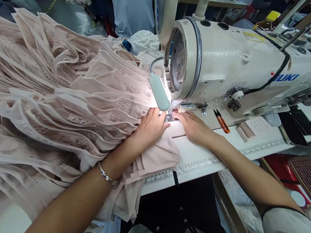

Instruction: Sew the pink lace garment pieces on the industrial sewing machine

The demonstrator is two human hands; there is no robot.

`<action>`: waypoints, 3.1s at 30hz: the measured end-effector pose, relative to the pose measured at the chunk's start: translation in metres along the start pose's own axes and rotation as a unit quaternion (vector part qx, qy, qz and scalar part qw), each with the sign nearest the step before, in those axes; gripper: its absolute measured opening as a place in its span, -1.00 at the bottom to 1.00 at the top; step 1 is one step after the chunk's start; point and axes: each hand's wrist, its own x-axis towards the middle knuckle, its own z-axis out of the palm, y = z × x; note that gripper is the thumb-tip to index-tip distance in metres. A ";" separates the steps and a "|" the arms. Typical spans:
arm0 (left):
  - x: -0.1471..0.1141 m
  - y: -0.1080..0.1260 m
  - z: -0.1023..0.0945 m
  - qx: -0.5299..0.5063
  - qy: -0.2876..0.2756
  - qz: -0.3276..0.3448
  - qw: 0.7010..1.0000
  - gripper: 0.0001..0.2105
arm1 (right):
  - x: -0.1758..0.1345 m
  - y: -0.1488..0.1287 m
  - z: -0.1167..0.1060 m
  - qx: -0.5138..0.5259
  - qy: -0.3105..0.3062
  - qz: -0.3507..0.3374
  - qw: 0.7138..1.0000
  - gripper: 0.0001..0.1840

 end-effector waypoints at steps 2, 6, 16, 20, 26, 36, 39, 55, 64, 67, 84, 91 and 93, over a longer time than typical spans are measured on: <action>-0.002 0.003 0.001 0.050 0.038 0.033 0.997 -0.84 | 0.001 -0.001 0.002 -0.001 0.005 0.016 1.000 -0.41; -0.005 0.006 0.003 0.113 0.068 0.112 0.985 -0.67 | 0.007 0.000 0.007 -0.039 0.020 0.056 0.997 -0.47; 0.007 0.002 0.005 -0.038 0.062 0.004 0.997 -0.86 | 0.008 0.004 -0.003 -0.073 0.039 0.012 0.996 -0.68; 0.007 0.001 0.005 -0.043 0.032 -0.002 0.999 -0.86 | 0.002 -0.001 0.000 -0.093 0.082 0.011 0.992 -0.62; 0.005 0.002 0.006 -0.050 0.031 0.006 0.998 -0.83 | -0.002 -0.001 0.001 -0.099 0.071 -0.007 0.993 -0.51; 0.007 0.005 -0.002 -0.010 0.007 -0.013 1.000 -0.87 | 0.000 -0.008 -0.009 -0.094 -0.017 0.054 0.994 -0.36; 0.006 0.005 -0.001 -0.007 0.016 -0.012 1.000 -0.89 | 0.002 -0.011 -0.010 -0.098 -0.035 0.066 0.992 -0.33; 0.007 0.005 -0.001 -0.011 0.019 -0.014 1.000 -0.88 | 0.006 -0.019 -0.012 -0.120 -0.096 0.114 0.982 -0.34; 0.007 0.006 -0.001 -0.022 -0.008 -0.028 0.999 -0.90 | 0.006 -0.017 -0.011 -0.113 -0.100 0.119 0.981 -0.34; 0.007 0.006 -0.001 -0.019 -0.001 -0.024 1.000 -0.89 | 0.007 -0.017 -0.012 -0.111 -0.106 0.120 0.981 -0.33; 0.018 -0.011 -0.008 0.001 0.042 -0.088 0.995 -0.77 | 0.008 -0.011 -0.005 -0.160 -0.021 0.101 0.982 -0.44; 0.041 -0.015 -0.024 0.027 0.001 -0.202 0.979 -0.74 | 0.010 -0.003 -0.003 -0.112 -0.029 0.158 0.981 -0.48; 0.030 -0.006 -0.033 0.042 0.007 -0.157 0.987 -0.73 | 0.006 -0.008 -0.006 -0.103 0.010 0.104 0.989 -0.53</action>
